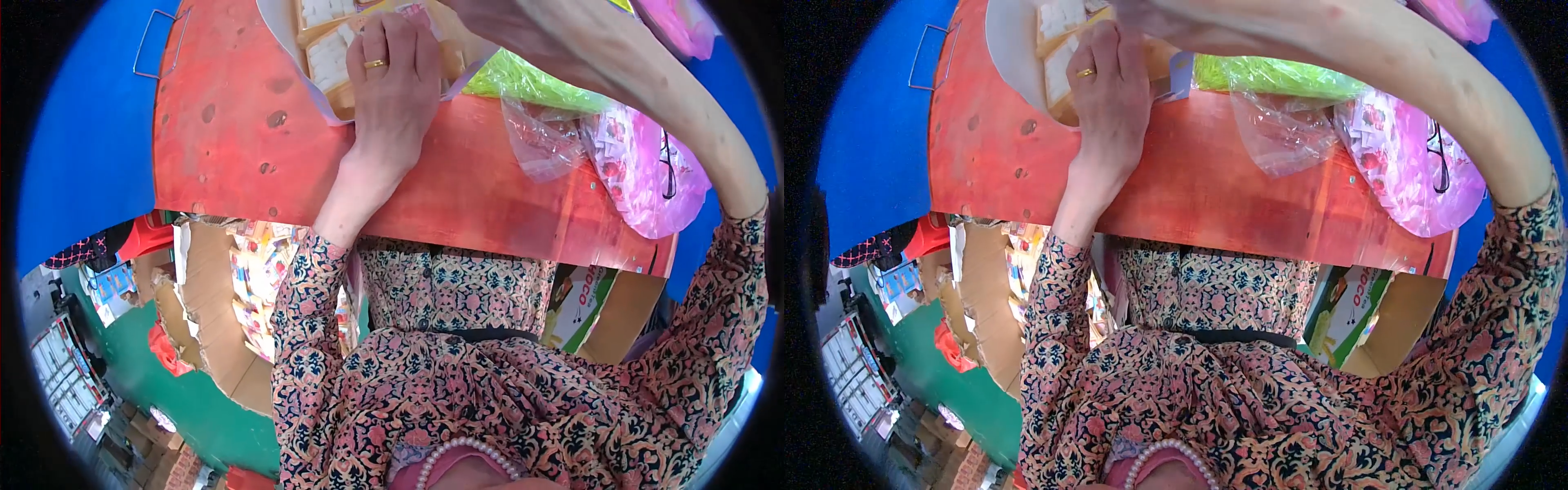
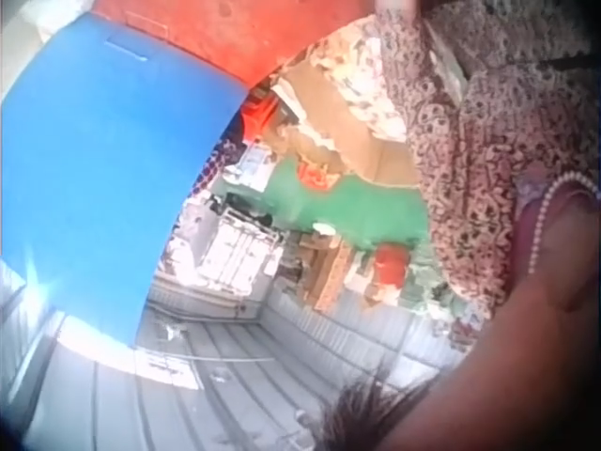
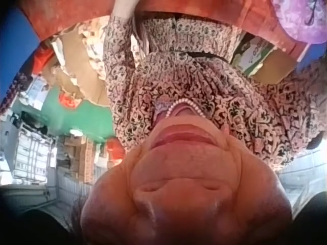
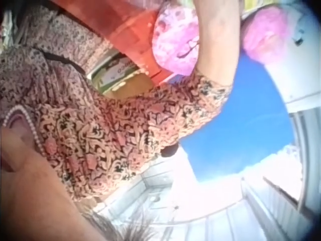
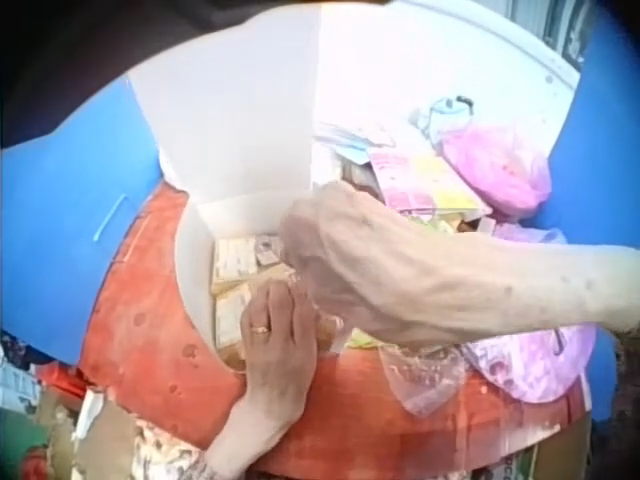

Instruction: Pack individual snack kits into cardboard display boxes.

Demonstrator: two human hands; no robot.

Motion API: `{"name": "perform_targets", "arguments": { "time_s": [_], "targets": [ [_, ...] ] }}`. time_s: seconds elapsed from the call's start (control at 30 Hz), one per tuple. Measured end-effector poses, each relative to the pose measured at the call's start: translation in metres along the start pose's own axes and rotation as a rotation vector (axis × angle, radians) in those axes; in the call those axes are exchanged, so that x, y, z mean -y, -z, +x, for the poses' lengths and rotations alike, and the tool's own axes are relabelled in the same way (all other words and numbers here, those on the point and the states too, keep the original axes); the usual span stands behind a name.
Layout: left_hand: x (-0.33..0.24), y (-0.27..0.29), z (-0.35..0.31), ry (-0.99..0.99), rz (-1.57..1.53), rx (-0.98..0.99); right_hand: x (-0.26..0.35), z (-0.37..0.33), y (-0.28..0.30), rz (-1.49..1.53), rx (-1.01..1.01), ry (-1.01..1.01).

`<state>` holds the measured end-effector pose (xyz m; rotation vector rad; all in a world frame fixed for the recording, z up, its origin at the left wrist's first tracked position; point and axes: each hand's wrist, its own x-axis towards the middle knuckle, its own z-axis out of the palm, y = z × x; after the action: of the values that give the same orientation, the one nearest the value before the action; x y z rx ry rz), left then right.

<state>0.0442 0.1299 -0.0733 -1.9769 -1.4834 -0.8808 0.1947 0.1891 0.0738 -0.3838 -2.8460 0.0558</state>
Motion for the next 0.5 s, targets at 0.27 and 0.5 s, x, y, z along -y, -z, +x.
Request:
{"name": "perform_targets", "arguments": {
  "time_s": [0.27, 0.5],
  "targets": [
    [-0.018, -0.001, 0.014, -0.144, 0.061, 0.133, -0.014, -0.026, -0.021, 0.238, -0.157, -0.241],
    [-0.019, 0.006, 0.018, -0.175, 0.090, 0.221, -0.014, -0.025, -0.014, 0.221, -0.211, -0.342]
  ]
}}
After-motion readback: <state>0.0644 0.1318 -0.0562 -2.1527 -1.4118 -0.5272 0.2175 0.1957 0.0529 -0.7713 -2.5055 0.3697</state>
